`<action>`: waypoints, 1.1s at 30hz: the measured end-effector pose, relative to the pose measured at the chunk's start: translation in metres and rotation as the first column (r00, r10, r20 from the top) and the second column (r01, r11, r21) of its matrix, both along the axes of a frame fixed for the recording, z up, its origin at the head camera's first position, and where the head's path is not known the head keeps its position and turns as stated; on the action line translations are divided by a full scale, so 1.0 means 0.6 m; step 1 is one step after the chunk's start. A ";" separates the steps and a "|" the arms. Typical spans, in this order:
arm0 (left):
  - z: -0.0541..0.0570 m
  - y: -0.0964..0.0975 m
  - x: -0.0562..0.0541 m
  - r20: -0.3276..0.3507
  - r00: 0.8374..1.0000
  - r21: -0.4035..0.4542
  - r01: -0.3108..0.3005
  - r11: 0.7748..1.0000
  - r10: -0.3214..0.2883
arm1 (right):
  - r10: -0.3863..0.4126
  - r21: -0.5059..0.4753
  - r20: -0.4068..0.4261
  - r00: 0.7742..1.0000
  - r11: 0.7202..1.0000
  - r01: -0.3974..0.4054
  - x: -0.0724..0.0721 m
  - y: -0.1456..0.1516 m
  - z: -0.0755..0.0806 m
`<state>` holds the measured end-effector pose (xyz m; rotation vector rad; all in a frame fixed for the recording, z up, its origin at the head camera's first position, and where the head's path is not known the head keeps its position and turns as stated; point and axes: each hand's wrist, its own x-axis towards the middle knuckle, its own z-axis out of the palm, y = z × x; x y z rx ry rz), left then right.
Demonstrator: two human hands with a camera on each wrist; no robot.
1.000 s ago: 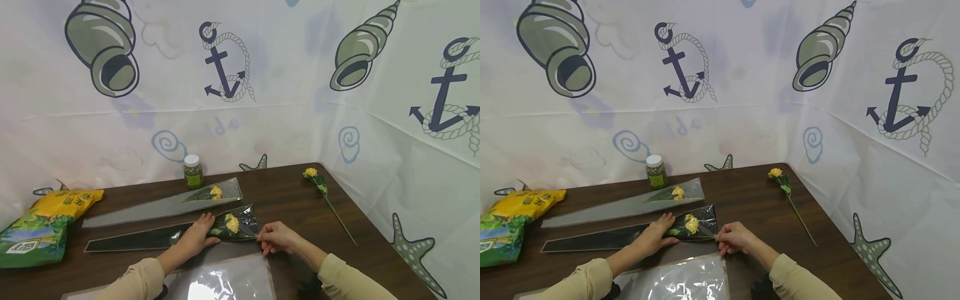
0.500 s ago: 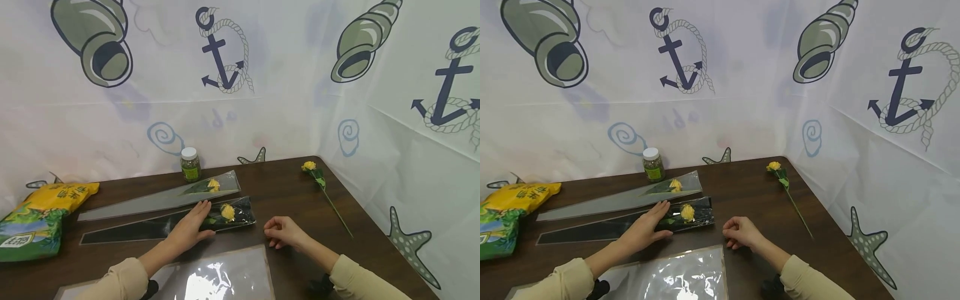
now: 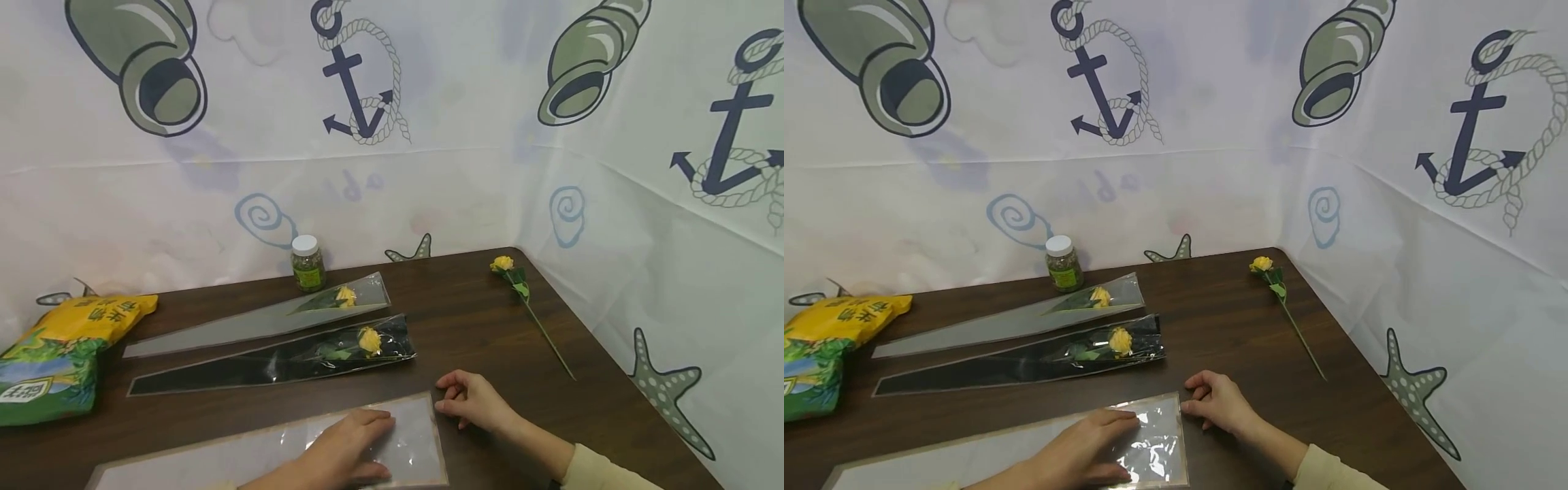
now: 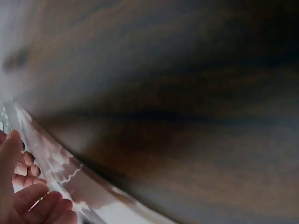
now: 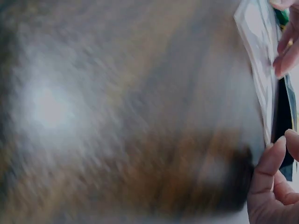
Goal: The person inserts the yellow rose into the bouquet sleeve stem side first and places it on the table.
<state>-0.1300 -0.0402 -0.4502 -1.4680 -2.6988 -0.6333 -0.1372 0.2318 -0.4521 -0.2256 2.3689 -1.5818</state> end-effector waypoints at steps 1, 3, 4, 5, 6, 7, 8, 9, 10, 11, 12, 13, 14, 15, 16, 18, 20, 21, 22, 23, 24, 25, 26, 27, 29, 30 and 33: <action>-0.003 0.001 0.002 -0.009 1.000 -0.013 -0.004 1.000 0.004 | 0.009 0.029 -0.029 1.000 1.000 -0.008 0.000 -0.004 -0.001; -0.008 0.003 0.002 -0.043 0.999 -0.029 -0.010 1.000 0.009 | 0.030 0.120 -0.106 0.994 0.993 -0.017 0.000 -0.012 -0.004; -0.011 0.003 0.001 -0.070 0.998 -0.027 -0.009 1.000 0.008 | 0.039 0.174 -0.148 0.988 0.985 -0.013 -0.001 -0.017 -0.005; -0.014 0.004 0.000 -0.100 0.995 -0.019 -0.005 1.000 0.003 | 0.048 0.236 -0.188 0.981 0.972 -0.002 -0.001 -0.021 -0.006; -0.017 0.004 -0.002 -0.132 0.991 -0.009 -0.001 1.000 -0.001 | 0.053 0.291 -0.222 0.974 0.957 0.014 -0.002 -0.025 -0.006; -0.020 0.005 -0.003 -0.160 0.987 0.003 0.004 1.000 -0.003 | 0.059 0.342 -0.252 0.966 0.939 0.032 -0.002 -0.029 -0.006; -0.022 0.005 -0.005 -0.194 0.981 0.015 0.008 1.000 -0.005 | 0.062 0.385 -0.271 0.961 0.922 0.049 -0.003 -0.033 -0.007; -0.025 0.006 -0.006 -0.215 0.977 0.023 0.007 1.000 -0.002 | 0.064 0.416 -0.282 0.957 0.907 0.062 -0.003 -0.036 -0.006; -0.027 0.006 -0.008 -0.231 0.973 0.031 0.007 1.000 0.001 | 0.067 0.441 -0.287 0.956 0.895 0.070 -0.004 -0.038 -0.006; -0.028 0.006 -0.010 -0.247 0.969 0.038 0.006 0.999 0.004 | 0.068 0.455 -0.284 0.956 0.888 0.072 -0.004 -0.040 -0.005; -0.029 0.006 -0.011 -0.254 0.967 0.041 0.002 0.999 0.009 | 0.071 0.461 -0.283 0.956 0.885 0.070 -0.004 -0.041 -0.004; -0.029 0.006 -0.013 -0.259 0.966 0.042 -0.002 0.999 0.013 | 0.077 0.462 -0.283 0.956 0.884 0.066 -0.005 -0.041 -0.004; -0.030 0.007 -0.015 -0.263 0.965 0.044 -0.005 0.999 0.017 | 0.083 0.456 -0.283 0.956 0.888 0.058 -0.005 -0.040 -0.004; -0.030 0.007 -0.016 -0.254 0.967 0.042 -0.010 0.999 0.020 | 0.092 0.439 -0.285 0.954 0.897 0.045 -0.006 -0.040 -0.003; -0.029 0.007 -0.017 -0.253 0.967 0.043 -0.012 0.999 0.022 | 0.097 0.416 -0.286 0.953 0.909 0.032 -0.007 -0.038 -0.003; -0.029 0.008 -0.020 -0.254 0.967 0.047 -0.012 0.999 0.024 | 0.106 0.345 -0.268 0.958 0.938 -0.007 -0.009 -0.035 -0.004; -0.030 0.008 -0.023 -0.265 0.964 0.057 -0.005 0.998 0.020 | 0.108 0.219 -0.192 0.976 0.974 -0.065 -0.011 -0.031 -0.004; -0.031 0.008 -0.025 -0.268 0.963 0.062 0.002 0.998 0.015 | 0.113 0.145 -0.135 0.984 0.985 -0.094 -0.012 -0.029 -0.004; -0.032 0.009 -0.027 -0.270 0.963 0.066 0.007 0.998 0.011 | 0.118 0.071 -0.063 0.991 0.991 -0.113 -0.013 -0.026 -0.004; -0.033 0.009 -0.029 -0.270 0.963 0.071 0.012 0.997 0.008 | 0.127 -0.002 0.022 0.992 0.992 -0.127 -0.013 -0.024 -0.003; -0.035 0.009 -0.032 -0.269 0.963 0.074 0.015 0.997 0.005 | 0.141 -0.071 0.106 0.984 0.988 -0.134 -0.013 -0.020 -0.003; -0.036 0.008 -0.034 -0.264 0.965 0.076 0.017 0.997 0.004 | 0.162 -0.130 0.187 0.969 0.982 -0.139 -0.013 -0.017 -0.003; -0.037 0.008 -0.036 -0.256 0.967 0.078 0.017 0.997 0.004 | 0.187 -0.174 0.252 0.950 0.974 -0.146 -0.013 -0.014 -0.003; -0.037 0.008 -0.037 -0.250 0.968 0.078 0.015 0.997 0.005 | 0.216 -0.211 0.303 0.928 0.965 -0.156 -0.013 -0.011 -0.004; -0.036 0.006 -0.039 -0.239 0.971 0.076 0.008 0.997 0.011 | 0.280 -0.274 0.369 0.886 0.944 -0.184 -0.013 -0.006 -0.007; -0.035 0.006 -0.040 -0.237 0.971 0.074 0.006 0.997 0.012 | 0.311 -0.300 0.382 0.870 0.932 -0.201 -0.012 -0.004 -0.008; -0.031 0.006 -0.043 -0.231 0.973 0.055 0.000 0.999 0.013 | 0.350 -0.341 0.377 0.858 0.913 -0.222 -0.011 -0.002 -0.013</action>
